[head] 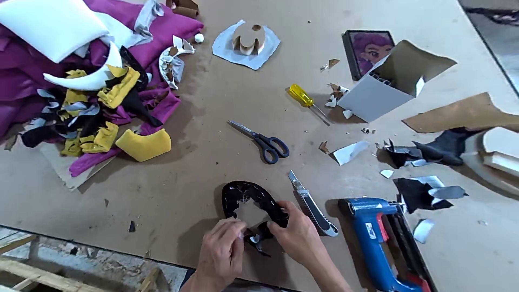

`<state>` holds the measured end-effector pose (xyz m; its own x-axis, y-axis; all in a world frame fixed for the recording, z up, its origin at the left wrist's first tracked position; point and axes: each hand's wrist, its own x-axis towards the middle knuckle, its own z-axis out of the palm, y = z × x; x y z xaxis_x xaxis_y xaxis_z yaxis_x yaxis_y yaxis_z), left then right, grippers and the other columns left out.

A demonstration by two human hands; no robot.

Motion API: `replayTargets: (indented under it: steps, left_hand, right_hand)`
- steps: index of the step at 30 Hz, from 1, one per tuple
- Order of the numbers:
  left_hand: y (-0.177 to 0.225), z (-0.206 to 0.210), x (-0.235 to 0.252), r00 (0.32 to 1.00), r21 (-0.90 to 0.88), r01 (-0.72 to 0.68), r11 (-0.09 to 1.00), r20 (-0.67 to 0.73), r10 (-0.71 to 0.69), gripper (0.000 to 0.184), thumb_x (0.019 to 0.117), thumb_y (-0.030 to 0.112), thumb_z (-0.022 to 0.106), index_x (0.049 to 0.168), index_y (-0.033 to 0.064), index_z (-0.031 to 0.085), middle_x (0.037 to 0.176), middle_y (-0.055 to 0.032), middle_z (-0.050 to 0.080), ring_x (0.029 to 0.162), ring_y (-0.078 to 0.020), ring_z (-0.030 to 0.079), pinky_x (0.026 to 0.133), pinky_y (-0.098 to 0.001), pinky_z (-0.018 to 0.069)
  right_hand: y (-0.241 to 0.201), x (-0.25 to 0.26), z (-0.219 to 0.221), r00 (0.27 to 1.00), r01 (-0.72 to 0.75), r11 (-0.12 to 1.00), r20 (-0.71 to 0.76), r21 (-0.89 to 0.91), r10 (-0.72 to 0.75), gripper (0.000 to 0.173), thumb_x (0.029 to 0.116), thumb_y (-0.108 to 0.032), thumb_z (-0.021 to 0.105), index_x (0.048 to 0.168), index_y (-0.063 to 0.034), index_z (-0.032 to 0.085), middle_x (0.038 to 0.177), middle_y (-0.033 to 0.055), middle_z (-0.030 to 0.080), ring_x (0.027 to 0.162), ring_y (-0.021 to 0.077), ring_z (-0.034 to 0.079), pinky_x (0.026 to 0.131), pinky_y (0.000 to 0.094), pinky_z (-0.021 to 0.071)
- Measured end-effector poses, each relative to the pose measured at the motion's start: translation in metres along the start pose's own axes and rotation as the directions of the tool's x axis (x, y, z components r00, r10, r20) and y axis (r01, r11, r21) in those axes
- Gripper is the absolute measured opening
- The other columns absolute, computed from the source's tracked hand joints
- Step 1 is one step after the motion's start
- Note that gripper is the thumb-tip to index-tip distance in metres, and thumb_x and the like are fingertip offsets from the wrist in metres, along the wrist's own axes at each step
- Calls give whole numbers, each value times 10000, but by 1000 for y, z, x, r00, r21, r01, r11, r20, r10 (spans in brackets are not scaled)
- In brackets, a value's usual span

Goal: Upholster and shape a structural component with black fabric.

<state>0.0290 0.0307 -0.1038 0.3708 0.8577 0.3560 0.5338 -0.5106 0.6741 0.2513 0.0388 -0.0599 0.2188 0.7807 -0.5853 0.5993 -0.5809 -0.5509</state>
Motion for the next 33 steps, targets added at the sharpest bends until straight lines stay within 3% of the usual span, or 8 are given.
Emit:
replayTargets:
  steps: [3,7,10,16,22,28,31,33]
  left_hand:
    - [3,-9,23,974,251,225,941,-24,-227,409,962,359,587,1207,55,710,934,-80,723,866,-253,685,761,-445,578]
    - [-6,-14,72,861,214,450,867,153,-485,758,838,387,713,1492,84,479,1419,-209,558,1320,-396,538,1068,-564,470]
    - [-20,-11,90,843,130,368,921,372,-389,522,960,384,610,1445,193,577,1362,-87,629,1272,-272,592,1062,-470,497]
    - [-19,-25,90,861,-49,224,973,478,-174,381,1054,373,488,1333,188,672,1181,-82,675,1047,-198,677,910,-402,569]
    - [4,-42,83,974,39,-23,999,226,14,362,1042,381,483,1208,188,741,998,-51,693,797,-163,700,649,-354,604]
    - [43,-66,77,774,296,127,947,567,-281,392,1054,418,455,1287,208,691,1111,-77,678,900,-242,701,758,-434,585]
    - [48,-66,75,682,362,152,920,635,-363,413,1069,433,418,1305,210,673,1158,-81,674,958,-260,696,802,-459,571]
    - [49,-66,71,667,368,163,915,642,-377,419,1071,441,408,1308,216,671,1157,-82,677,971,-266,695,811,-470,566]
  right_hand:
    - [5,-5,4,1000,-25,997,13,76,24,557,828,-251,716,1363,-153,594,1147,33,727,1043,181,702,918,455,566]
    - [8,-16,16,998,12,965,-65,263,5,566,796,-127,699,1353,-121,595,1158,37,718,1030,150,700,898,401,582]
    - [10,-20,26,990,50,897,-142,440,15,521,761,-42,681,1278,-95,642,1111,30,726,983,122,703,840,349,597]
    - [3,-43,21,988,140,789,-141,598,-69,388,793,-170,649,1167,-66,658,1013,26,719,917,124,693,790,333,582]
    - [-8,-73,13,974,223,748,-173,626,-146,320,898,-195,674,1182,-49,693,1023,41,741,929,139,711,816,327,600]
    - [-14,-86,30,952,186,982,-255,41,-169,646,802,-574,758,1296,-167,668,1103,-6,722,885,136,711,769,399,610]
    - [-1,-90,49,833,285,924,-411,-254,-369,352,930,-413,668,1152,-147,729,988,25,758,744,173,735,612,414,612]
    - [10,-90,53,706,319,850,-494,-418,-508,177,920,-229,606,991,-141,742,795,11,726,580,160,684,459,379,543]
